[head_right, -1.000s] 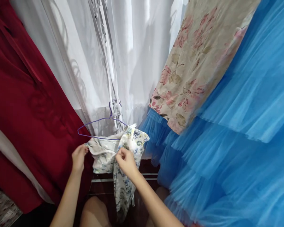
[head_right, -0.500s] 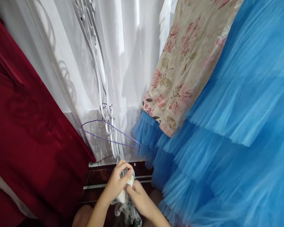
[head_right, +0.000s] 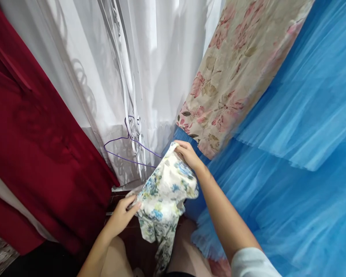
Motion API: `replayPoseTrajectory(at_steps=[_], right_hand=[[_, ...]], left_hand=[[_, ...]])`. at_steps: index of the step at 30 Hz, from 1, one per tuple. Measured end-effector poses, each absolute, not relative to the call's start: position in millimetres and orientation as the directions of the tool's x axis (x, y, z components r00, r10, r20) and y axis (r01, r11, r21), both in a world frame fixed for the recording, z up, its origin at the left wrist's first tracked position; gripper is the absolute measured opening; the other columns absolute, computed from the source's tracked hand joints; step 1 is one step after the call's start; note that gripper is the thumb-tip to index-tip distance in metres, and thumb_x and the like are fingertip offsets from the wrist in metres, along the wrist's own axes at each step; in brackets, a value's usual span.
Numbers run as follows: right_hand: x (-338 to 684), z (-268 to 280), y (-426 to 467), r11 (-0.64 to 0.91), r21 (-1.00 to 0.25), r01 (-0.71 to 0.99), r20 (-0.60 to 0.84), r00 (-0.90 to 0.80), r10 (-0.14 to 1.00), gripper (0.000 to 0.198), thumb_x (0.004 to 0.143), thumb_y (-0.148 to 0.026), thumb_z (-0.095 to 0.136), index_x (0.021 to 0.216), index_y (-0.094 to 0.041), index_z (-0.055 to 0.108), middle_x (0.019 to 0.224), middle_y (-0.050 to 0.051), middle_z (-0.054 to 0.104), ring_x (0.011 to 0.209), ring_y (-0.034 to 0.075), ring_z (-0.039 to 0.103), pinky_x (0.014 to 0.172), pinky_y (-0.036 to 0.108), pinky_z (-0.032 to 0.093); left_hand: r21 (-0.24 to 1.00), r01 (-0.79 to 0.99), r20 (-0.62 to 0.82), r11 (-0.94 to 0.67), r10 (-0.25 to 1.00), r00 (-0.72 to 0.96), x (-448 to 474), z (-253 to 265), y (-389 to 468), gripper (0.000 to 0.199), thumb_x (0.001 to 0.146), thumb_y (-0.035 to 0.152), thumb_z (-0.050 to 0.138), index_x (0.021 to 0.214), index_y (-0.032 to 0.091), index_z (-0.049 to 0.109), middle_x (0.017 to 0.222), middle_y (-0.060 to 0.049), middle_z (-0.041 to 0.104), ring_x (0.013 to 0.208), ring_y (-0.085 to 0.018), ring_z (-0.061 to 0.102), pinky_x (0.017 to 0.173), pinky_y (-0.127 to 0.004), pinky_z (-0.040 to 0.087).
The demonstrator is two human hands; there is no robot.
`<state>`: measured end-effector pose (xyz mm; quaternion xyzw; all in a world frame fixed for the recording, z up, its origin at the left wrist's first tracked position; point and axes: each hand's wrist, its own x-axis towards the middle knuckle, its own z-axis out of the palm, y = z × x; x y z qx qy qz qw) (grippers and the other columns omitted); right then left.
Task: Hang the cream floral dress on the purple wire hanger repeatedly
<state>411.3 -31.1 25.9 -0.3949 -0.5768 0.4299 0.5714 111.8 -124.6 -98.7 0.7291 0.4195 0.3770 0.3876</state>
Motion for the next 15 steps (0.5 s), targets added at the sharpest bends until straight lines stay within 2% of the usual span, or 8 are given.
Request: replayPoseTrajectory(at_steps=[2,4,6,8,10,12,13,15], right_hand=[[384,29,-5,0.223,-0.969,-0.108,0.234,-0.107,0.966,0.016,0.071,-0.031,0.070,0.066,-0.019,0.060,0.051,-0.006,0.052,0.048,0.011,0.044,0.048,0.021,0.034],[360,29,6,0.150,-0.982,-0.117,0.171,-0.201,0.964,0.018,0.071,-0.033,0.071,0.070,-0.018,0.062,0.054,-0.003,0.057,0.049,0.012,0.050,0.049,0.023,0.039],[348,27,5,0.100,-0.987,-0.123,0.132,-0.291,0.947,0.019,0.071,-0.033,0.072,0.077,-0.017,0.065,0.062,0.001,0.065,0.053,0.015,0.057,0.054,0.025,0.045],[348,28,-1,0.053,-0.986,-0.158,0.106,-0.353,0.930,0.023,0.070,-0.030,0.072,0.088,-0.016,0.067,0.069,0.002,0.069,0.059,0.017,0.062,0.059,0.027,0.047],[355,30,-6,0.019,-0.981,-0.191,0.093,-0.386,0.918,0.030,0.068,-0.027,0.072,0.096,-0.016,0.068,0.072,0.002,0.071,0.061,0.017,0.063,0.060,0.026,0.046],[362,35,-9,0.006,-0.981,-0.195,0.088,-0.413,0.906,0.036,0.067,-0.025,0.073,0.101,-0.015,0.069,0.071,0.001,0.070,0.059,0.015,0.061,0.057,0.025,0.043],[364,38,-10,0.004,-0.981,-0.192,0.088,-0.431,0.898,0.037,0.067,-0.024,0.073,0.103,-0.014,0.069,0.070,0.001,0.069,0.057,0.014,0.059,0.055,0.024,0.041],[365,43,-13,-0.008,-0.983,-0.185,0.081,-0.467,0.881,0.038,0.067,-0.023,0.072,0.104,-0.014,0.069,0.067,-0.001,0.066,0.051,0.011,0.052,0.051,0.023,0.035]], left_hand=[[0.859,0.331,0.343,-0.390,0.919,0.193,99,-88,-112,0.021,0.091,0.033,0.053,0.082,0.017,0.064,0.080,-0.002,0.063,0.080,-0.019,0.058,0.075,-0.026,0.045],[0.862,0.309,0.411,-0.402,0.911,0.036,81,-82,-99,0.015,0.089,0.027,0.053,0.090,0.018,0.065,0.086,-0.002,0.065,0.085,-0.019,0.060,0.078,-0.026,0.045],[0.863,0.291,0.435,-0.414,0.900,-0.011,59,-79,-87,0.017,0.086,0.024,0.057,0.099,0.019,0.066,0.097,-0.002,0.067,0.092,-0.020,0.061,0.083,-0.027,0.046],[0.856,0.317,0.417,-0.409,0.908,0.046,31,-80,-71,0.018,0.084,0.026,0.060,0.099,0.019,0.068,0.098,-0.003,0.069,0.092,-0.021,0.062,0.082,-0.028,0.046],[0.824,0.405,0.362,-0.397,0.918,0.165,1,-84,-53,0.014,0.084,0.027,0.059,0.086,0.018,0.070,0.085,-0.003,0.069,0.082,-0.020,0.063,0.076,-0.028,0.047],[0.783,0.481,0.291,-0.394,0.916,0.276,-27,-87,-35,0.021,0.084,0.026,0.056,0.072,0.017,0.069,0.073,-0.003,0.068,0.072,-0.019,0.061,0.073,-0.029,0.047],[0.784,0.483,0.255,-0.391,0.911,0.324,-38,-87,-28,0.022,0.086,0.027,0.054,0.072,0.017,0.070,0.071,-0.003,0.068,0.070,-0.018,0.061,0.075,-0.030,0.048],[0.834,0.411,0.195,-0.368,0.893,0.405,-48,-87,-21,0.020,0.089,0.029,0.054,0.091,0.018,0.071,0.081,-0.005,0.072,0.079,-0.020,0.066,0.084,-0.033,0.049]])
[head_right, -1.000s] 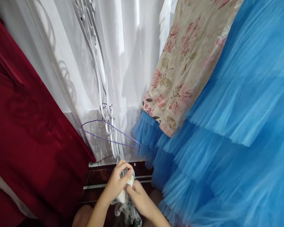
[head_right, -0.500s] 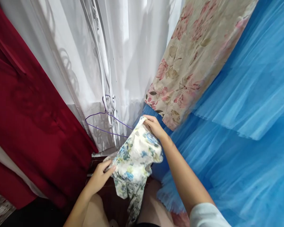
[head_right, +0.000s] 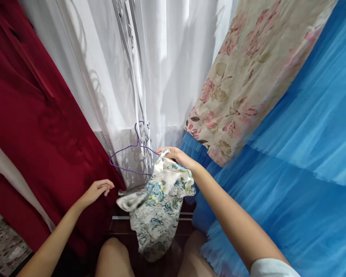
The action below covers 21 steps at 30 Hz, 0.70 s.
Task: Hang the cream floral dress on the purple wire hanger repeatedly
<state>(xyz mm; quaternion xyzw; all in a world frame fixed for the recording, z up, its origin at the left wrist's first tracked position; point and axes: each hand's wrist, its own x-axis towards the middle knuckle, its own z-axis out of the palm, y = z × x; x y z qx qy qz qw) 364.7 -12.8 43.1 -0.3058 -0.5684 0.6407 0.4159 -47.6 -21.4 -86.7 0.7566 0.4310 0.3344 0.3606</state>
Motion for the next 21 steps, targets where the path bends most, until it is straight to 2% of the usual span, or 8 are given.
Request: replayPoseTrajectory(at_steps=[2,4,8,11,14,16,21], right_hand=[[362,46,-15,-0.033,-0.983,-0.181,0.061,-0.488,0.871,0.039,0.067,-0.021,0.070,0.105,-0.014,0.068,0.063,-0.002,0.063,0.046,0.009,0.044,0.047,0.023,0.029],[357,45,-16,-0.060,-0.981,-0.183,0.036,-0.483,0.875,0.040,0.066,-0.021,0.070,0.106,-0.014,0.068,0.064,-0.002,0.064,0.045,0.009,0.042,0.046,0.023,0.027],[351,37,-15,-0.091,-0.979,-0.184,-0.007,-0.414,0.910,0.040,0.065,-0.022,0.070,0.105,-0.014,0.069,0.064,-0.001,0.066,0.046,0.010,0.046,0.046,0.023,0.028],[351,33,-13,-0.116,-0.977,-0.177,-0.034,-0.409,0.912,0.039,0.066,-0.021,0.070,0.104,-0.014,0.070,0.061,-0.002,0.066,0.044,0.010,0.046,0.045,0.023,0.029],[354,35,-13,-0.139,-0.974,-0.177,-0.052,-0.426,0.903,0.037,0.066,-0.020,0.070,0.102,-0.015,0.072,0.059,-0.003,0.065,0.045,0.010,0.048,0.044,0.022,0.031],[355,38,-14,-0.144,-0.972,-0.184,-0.054,-0.425,0.904,0.034,0.066,-0.020,0.070,0.100,-0.015,0.073,0.059,-0.003,0.065,0.046,0.011,0.050,0.045,0.022,0.033],[355,46,-19,-0.148,-0.969,-0.199,-0.042,-0.455,0.889,0.031,0.067,-0.018,0.070,0.097,-0.015,0.073,0.069,0.000,0.070,0.055,0.013,0.060,0.052,0.022,0.044]], left_hand=[[0.891,0.304,0.174,-0.337,0.873,0.456,-37,-85,-25,0.027,0.090,0.031,0.057,0.114,0.020,0.065,0.103,-0.007,0.073,0.100,-0.022,0.066,0.097,-0.037,0.046],[0.923,0.219,0.179,-0.318,0.855,0.487,-7,-87,-36,0.034,0.089,0.032,0.062,0.122,0.023,0.060,0.123,-0.009,0.067,0.119,-0.023,0.059,0.107,-0.039,0.041],[0.966,0.053,0.180,-0.253,0.808,0.561,86,-108,-61,0.042,0.086,0.036,0.068,0.125,0.023,0.057,0.130,-0.011,0.062,0.123,-0.023,0.057,0.109,-0.039,0.039],[0.969,0.010,0.218,-0.246,0.875,0.433,149,-138,-71,0.049,0.087,0.041,0.066,0.130,0.022,0.054,0.130,-0.011,0.062,0.120,-0.024,0.058,0.105,-0.037,0.043],[0.950,0.118,0.255,-0.289,0.936,0.243,175,-168,-79,0.037,0.093,0.042,0.053,0.118,0.016,0.062,0.111,-0.011,0.069,0.105,-0.025,0.064,0.093,-0.036,0.050],[0.931,0.201,0.272,-0.303,0.947,0.169,167,-180,-82,0.029,0.092,0.035,0.048,0.107,0.016,0.065,0.106,-0.011,0.068,0.103,-0.025,0.063,0.092,-0.038,0.049],[0.856,0.403,0.307,-0.324,0.946,0.107,81,-177,-68,0.019,0.077,0.018,0.048,0.076,0.019,0.067,0.092,-0.009,0.065,0.095,-0.026,0.060,0.090,-0.041,0.047]])
